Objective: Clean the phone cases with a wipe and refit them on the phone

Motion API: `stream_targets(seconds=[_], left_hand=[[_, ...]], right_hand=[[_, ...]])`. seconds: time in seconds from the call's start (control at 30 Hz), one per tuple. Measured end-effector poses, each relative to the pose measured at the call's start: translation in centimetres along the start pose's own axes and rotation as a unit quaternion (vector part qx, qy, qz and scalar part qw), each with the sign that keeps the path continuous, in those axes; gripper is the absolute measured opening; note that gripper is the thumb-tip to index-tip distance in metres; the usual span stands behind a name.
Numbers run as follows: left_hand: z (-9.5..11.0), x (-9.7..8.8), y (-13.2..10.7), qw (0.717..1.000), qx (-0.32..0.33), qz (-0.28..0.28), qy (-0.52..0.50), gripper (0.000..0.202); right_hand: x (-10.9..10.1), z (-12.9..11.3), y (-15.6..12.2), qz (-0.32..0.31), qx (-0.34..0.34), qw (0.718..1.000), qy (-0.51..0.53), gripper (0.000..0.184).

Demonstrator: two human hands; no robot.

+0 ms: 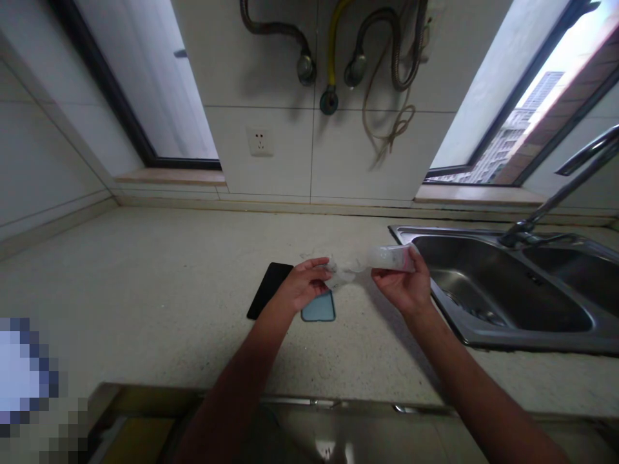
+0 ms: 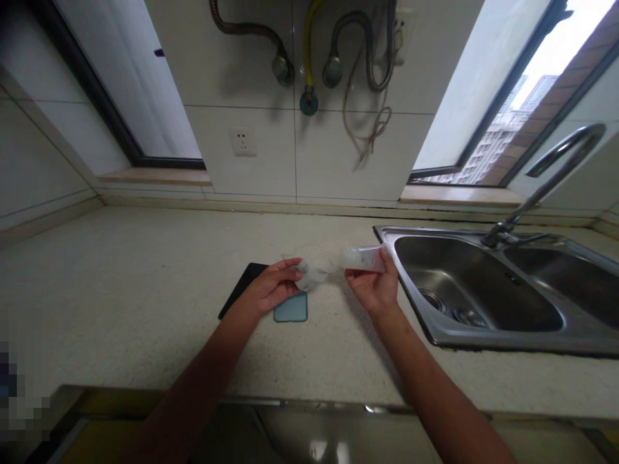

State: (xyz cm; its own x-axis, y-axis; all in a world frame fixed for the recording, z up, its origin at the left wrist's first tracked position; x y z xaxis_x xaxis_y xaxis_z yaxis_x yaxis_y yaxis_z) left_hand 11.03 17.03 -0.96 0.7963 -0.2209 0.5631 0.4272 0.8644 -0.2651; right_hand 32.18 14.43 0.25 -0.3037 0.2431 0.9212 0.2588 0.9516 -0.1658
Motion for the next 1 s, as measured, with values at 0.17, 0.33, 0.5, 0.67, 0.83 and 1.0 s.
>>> stream_targets(seconds=[0.17, 0.33, 0.5, 0.67, 0.83, 1.0], left_hand=[[-0.2, 0.3, 0.1, 0.999, -0.005, -0.015, -0.031, 0.045], [-0.2, 1.0, -0.2, 0.999, 0.005, -0.05, -0.012, 0.037], [-0.4, 0.9, -0.2, 0.998, 0.002, -0.055, -0.009, 0.021], [-0.5, 0.5, 0.1, 0.999, -0.002, -0.028, -0.015, 0.018], [0.5, 0.4, -0.1, 0.997, 0.043, 0.012, 0.064, 0.024], [1.9, 1.1, -1.1, 0.989, 0.095, 0.024, 0.113, 0.028]], right_hand=[[-0.1, -0.1, 0.0, 0.006, 0.003, 1.0, 0.0, 0.011], [0.0, -0.1, 0.0, -0.01, 0.007, 1.0, 0.0, 0.012], [0.0, -0.2, -0.1, -0.01, 0.006, 1.0, 0.0, 0.012], [0.2, -0.2, -0.1, -0.016, 0.006, 1.0, -0.006, 0.012], [0.1, -0.3, -0.2, 0.002, 0.001, 1.0, -0.006, 0.011], [0.2, -0.3, -0.3, -0.001, -0.001, 1.0, 0.0, 0.01]])
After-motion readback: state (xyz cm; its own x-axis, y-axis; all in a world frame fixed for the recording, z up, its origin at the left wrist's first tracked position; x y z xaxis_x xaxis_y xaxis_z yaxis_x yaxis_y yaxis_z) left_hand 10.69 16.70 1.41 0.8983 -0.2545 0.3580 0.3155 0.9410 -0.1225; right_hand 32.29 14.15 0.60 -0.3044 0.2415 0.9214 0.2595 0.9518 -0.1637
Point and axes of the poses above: each hand's wrist, its own y-axis towards the middle knuckle, its own x-axis out of the palm, z = x × y, the point moved 8 cm from there along y, towards the middle knuckle, and after that the axes turned 4 degrees about y, right-handed, at the moved point
